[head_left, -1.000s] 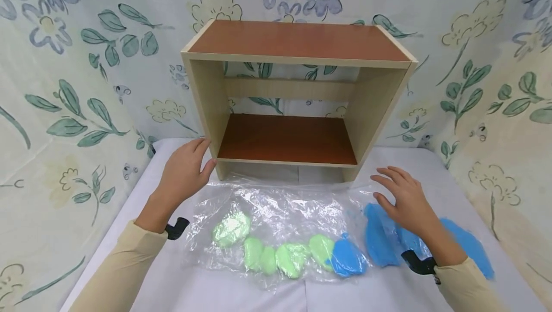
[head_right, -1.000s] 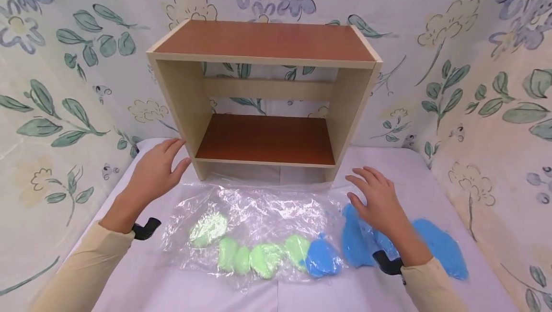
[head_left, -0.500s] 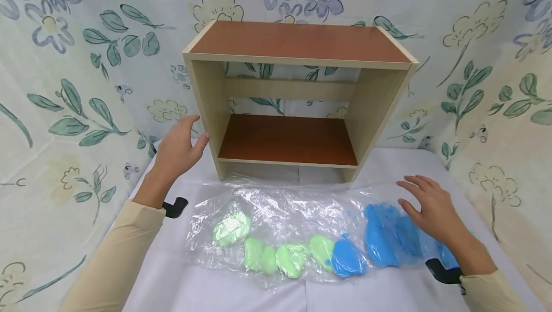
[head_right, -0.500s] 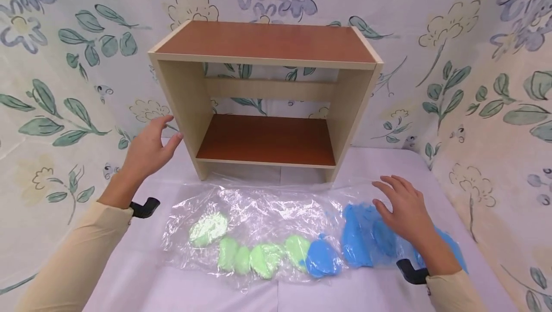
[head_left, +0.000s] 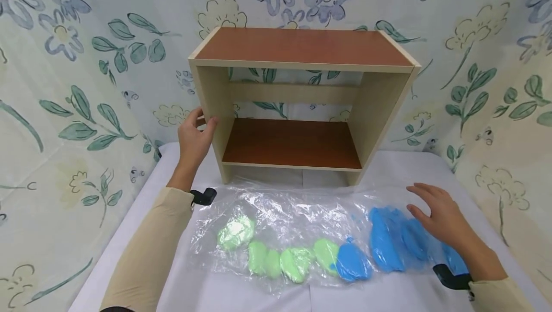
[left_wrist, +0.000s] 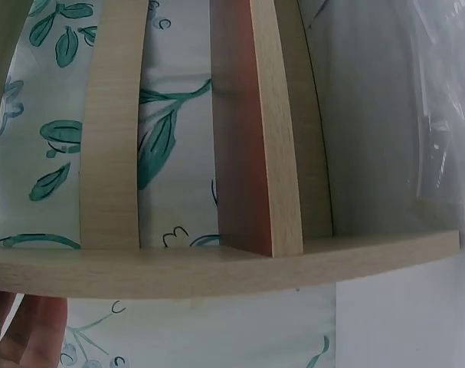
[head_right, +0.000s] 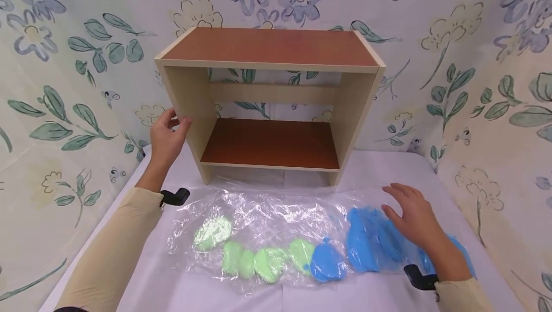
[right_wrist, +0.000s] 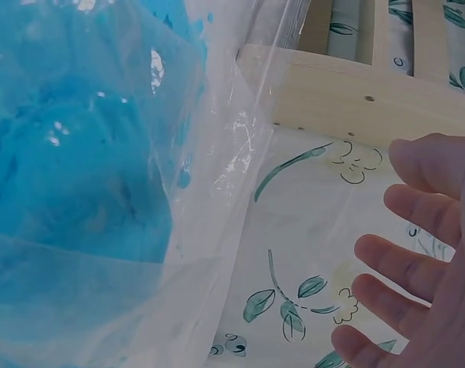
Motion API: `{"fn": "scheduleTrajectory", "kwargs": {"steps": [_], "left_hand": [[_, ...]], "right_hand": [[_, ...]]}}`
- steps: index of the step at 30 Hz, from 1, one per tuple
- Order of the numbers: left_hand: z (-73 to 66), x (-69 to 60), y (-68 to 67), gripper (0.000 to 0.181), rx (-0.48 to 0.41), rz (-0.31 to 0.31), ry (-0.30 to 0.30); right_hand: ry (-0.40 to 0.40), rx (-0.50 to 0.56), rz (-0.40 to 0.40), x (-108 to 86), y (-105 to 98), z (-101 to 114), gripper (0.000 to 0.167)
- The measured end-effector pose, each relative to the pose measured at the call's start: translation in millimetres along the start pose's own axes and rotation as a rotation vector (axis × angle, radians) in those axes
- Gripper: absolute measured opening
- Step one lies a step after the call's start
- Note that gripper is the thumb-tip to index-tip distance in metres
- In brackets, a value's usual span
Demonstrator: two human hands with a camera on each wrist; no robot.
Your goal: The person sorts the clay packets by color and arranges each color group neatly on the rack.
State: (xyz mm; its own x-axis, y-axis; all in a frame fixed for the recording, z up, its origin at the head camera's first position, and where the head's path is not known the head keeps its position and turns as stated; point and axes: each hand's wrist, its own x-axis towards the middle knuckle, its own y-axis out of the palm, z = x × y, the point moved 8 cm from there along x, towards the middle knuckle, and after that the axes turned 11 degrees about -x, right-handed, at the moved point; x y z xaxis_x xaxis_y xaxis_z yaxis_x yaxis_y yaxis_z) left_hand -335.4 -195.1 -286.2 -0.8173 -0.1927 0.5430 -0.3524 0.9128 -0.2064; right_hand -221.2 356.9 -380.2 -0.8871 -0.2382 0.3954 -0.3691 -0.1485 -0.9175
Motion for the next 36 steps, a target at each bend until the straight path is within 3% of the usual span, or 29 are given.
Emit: {"fn": "scheduleTrajectory", "kwargs": {"steps": [3, 12, 18, 23, 26, 31, 36], "left_hand": [[-1.7, -0.2, 0.7, 0.040, 0.007, -0.055, 0.013], [-0.1, 0.4, -2.5, 0.040, 0.005, -0.064, -0.001], [3.9, -1.1, -9.9, 0.043, 0.010, -0.070, -0.046], [7.9, -0.5, -8.8, 0.049, -0.006, -0.064, -0.093], [6.6, 0.2, -8.0, 0.046, -0.016, -0.087, -0.073], [8.5, -0.8, -5.7, 0.040, -0.024, -0.128, -0.054], [9.8, -2.1, -1.4, 0.041, -0.028, -0.134, -0.047]], "right_hand": [[0.010, 0.002, 0.019, -2.9, 2, -1, 0.048], [-0.001, 0.006, 0.006, -5.8, -1, -6, 0.048], [0.001, -0.005, 0.061, -9.4, 1, -17, 0.046], [0.059, -0.022, 0.143, -18.9, 9, -40, 0.045], [0.136, -0.075, 0.204, -28.1, 15, -60, 0.046], [0.270, -0.161, 0.385, -49.2, 25, -98, 0.055], [0.323, -0.151, 0.579, -68.0, 36, -124, 0.070]]}}
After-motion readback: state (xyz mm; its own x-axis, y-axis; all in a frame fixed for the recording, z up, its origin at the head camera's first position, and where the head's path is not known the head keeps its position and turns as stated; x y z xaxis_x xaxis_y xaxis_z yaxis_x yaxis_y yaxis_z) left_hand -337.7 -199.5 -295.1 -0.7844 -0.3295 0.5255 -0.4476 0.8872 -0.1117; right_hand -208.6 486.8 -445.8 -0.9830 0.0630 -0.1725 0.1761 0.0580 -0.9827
